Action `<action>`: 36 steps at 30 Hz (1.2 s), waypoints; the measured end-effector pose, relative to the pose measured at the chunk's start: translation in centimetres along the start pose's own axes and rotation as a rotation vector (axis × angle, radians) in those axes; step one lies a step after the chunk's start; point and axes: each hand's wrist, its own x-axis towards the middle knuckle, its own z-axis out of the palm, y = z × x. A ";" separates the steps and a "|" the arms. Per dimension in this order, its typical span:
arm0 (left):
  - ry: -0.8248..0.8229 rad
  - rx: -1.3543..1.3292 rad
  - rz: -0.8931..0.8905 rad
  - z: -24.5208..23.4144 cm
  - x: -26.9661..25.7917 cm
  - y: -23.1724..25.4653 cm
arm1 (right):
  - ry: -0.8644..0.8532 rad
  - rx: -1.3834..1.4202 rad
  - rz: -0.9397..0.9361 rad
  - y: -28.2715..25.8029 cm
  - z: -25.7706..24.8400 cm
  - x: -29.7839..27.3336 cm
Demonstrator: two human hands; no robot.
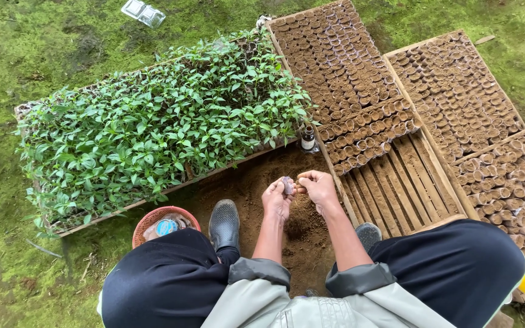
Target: Filling small biodegradable pots with soil and planting seeds in them manually.
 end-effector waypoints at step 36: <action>0.026 0.033 0.025 -0.8 0.8 -1.5 | -0.072 -0.358 -0.113 -0.9 0.4 -1.3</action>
